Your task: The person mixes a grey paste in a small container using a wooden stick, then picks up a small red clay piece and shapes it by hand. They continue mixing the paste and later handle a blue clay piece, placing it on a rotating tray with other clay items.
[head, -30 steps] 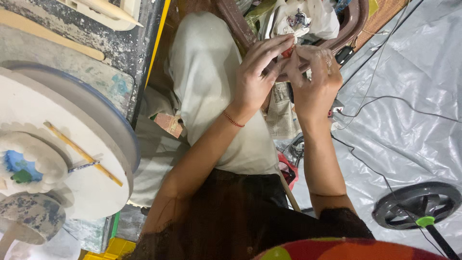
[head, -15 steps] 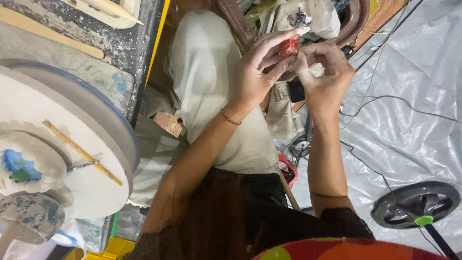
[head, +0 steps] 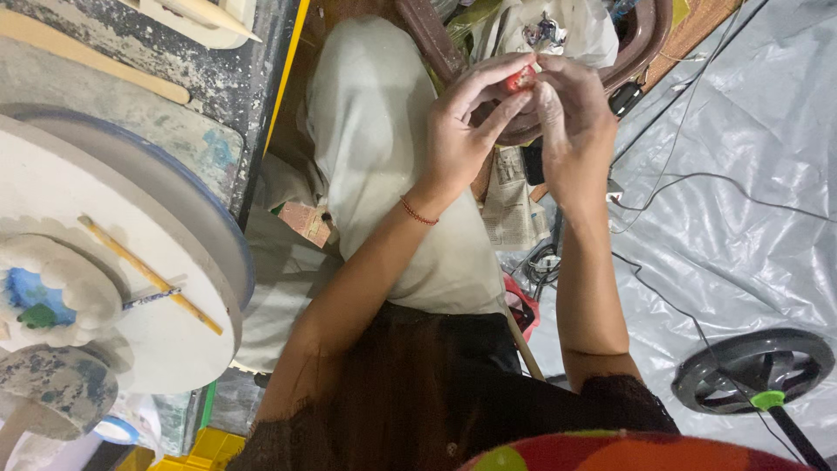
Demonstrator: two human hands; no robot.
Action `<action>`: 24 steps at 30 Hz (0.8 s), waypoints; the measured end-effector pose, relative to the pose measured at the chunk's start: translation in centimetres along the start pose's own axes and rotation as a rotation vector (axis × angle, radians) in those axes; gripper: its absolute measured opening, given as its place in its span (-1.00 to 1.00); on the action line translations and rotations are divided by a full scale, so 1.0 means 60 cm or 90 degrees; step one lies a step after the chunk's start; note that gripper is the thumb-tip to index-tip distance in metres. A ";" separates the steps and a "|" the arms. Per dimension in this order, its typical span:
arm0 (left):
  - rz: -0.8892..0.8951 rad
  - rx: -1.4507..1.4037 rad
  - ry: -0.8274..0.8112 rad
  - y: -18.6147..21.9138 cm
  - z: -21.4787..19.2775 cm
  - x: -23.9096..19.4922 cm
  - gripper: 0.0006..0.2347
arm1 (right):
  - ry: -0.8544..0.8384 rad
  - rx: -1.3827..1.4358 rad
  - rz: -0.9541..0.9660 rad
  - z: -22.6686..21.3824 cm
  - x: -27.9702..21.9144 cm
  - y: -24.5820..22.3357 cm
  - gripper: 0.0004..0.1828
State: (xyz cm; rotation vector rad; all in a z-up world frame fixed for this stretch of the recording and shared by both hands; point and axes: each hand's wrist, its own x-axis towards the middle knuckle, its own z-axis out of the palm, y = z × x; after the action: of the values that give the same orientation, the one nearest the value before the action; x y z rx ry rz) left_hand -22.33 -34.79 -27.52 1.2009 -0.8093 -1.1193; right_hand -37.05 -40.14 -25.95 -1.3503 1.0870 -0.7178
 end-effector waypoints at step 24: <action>0.232 0.260 0.009 0.208 -0.034 -0.098 -0.63 | -0.026 0.230 -0.051 0.045 -0.085 -0.160 -0.80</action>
State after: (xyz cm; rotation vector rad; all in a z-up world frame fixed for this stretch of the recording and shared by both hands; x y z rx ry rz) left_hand -19.29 -28.71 -15.33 1.3232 -1.2301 -0.6634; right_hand -34.80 -35.73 -15.89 -1.0965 0.8269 -0.8937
